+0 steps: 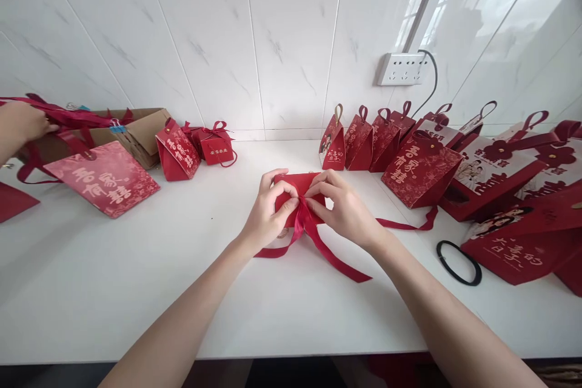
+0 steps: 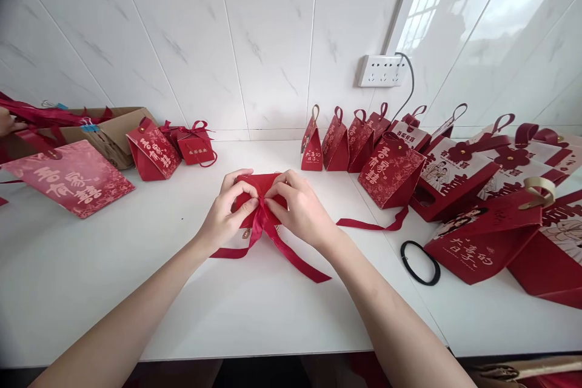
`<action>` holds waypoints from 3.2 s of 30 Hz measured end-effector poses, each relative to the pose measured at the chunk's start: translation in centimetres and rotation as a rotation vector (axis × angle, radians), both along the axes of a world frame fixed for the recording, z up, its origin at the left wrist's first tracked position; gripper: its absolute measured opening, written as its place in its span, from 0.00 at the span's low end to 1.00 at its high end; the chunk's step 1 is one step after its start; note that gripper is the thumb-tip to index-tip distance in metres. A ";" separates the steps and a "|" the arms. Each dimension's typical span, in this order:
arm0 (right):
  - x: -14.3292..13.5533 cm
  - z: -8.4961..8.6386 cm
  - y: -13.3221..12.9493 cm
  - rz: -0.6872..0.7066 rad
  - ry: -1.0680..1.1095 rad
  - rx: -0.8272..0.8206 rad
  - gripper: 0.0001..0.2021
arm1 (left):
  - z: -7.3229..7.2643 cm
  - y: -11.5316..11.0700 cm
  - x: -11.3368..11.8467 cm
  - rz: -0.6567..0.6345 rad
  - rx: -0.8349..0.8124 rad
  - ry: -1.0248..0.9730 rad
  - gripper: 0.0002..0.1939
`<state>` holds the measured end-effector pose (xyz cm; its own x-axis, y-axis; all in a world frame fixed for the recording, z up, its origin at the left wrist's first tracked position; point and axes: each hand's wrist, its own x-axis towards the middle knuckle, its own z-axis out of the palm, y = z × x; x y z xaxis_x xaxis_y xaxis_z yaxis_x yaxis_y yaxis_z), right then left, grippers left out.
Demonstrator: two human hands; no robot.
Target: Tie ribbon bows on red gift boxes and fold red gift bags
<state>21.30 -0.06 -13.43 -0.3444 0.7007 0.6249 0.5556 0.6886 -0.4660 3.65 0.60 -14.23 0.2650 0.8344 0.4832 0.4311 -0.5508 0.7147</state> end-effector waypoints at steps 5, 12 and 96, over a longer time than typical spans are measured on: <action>-0.2 0.0 0.1 -0.001 0.029 0.003 0.05 | 0.2 -0.1 0.0 -0.003 0.004 0.009 0.06; -0.1 0.0 -0.1 -0.030 -0.044 0.057 0.03 | 0.0 -0.1 0.1 -0.042 -0.003 0.007 0.07; 0.8 3.8 -0.2 0.186 0.918 -0.556 0.12 | 6.1 1.3 -2.7 -0.132 -0.477 -1.127 0.14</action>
<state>22.08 -0.24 -9.62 -0.0379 0.9499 0.3101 -0.2548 0.2909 -0.9222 0.91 1.89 -8.14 -0.0073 0.9886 0.1504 -0.5964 -0.1250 0.7929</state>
